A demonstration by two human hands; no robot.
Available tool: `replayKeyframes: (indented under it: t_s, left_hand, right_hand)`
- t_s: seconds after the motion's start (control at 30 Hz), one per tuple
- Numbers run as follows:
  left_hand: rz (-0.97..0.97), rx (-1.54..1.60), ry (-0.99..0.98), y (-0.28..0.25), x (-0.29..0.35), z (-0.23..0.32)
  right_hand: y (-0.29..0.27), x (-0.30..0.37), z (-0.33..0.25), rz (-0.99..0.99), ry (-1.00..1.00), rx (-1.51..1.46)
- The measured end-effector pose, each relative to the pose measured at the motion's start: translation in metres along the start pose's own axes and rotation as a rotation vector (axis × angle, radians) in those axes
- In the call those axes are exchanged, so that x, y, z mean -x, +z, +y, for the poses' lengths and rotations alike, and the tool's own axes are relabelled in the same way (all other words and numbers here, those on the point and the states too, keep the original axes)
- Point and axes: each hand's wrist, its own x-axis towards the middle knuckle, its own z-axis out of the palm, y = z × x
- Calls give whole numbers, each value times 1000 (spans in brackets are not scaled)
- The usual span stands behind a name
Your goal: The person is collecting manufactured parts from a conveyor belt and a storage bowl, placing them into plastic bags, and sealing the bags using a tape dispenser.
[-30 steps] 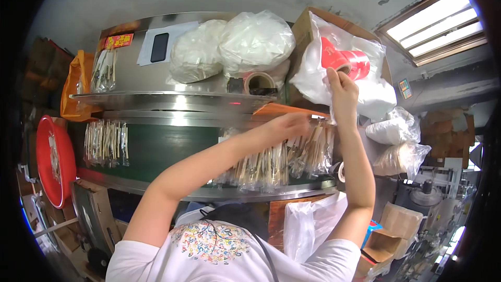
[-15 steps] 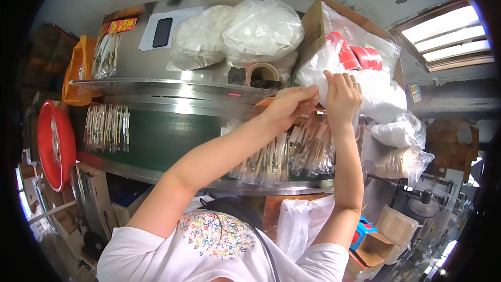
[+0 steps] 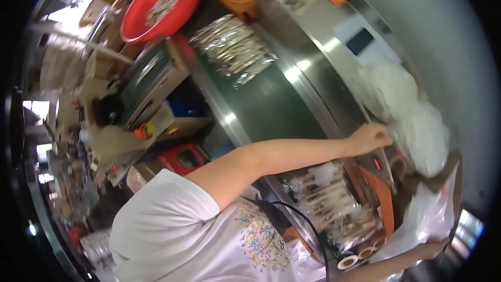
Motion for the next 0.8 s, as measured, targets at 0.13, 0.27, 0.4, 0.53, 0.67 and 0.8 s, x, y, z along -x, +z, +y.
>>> replayKeyframes:
  t_s: [0.13,0.27,0.4,0.53,0.67,0.8]
  left_hand:
    - [-191,-242,-95,-119,64,-20]
    - [-92,-644,-562,-282,169,-117]
    - [216,-760,-892,-412,264,-158]
    - [388,-1100,-504,-497,237,-139]
    - [500,-1131,-187,-561,112,-131]
    - [308,-1049,-479,-549,25,-167]
  right_hand:
    - [147,245,27,-120,-851,5]
    - [282,442,59,-1044,-70,25]
    - [359,518,129,-854,-94,518]
    - [393,547,171,-521,198,904]
    - [405,540,169,-412,151,822]
    - [427,545,115,-462,267,713]
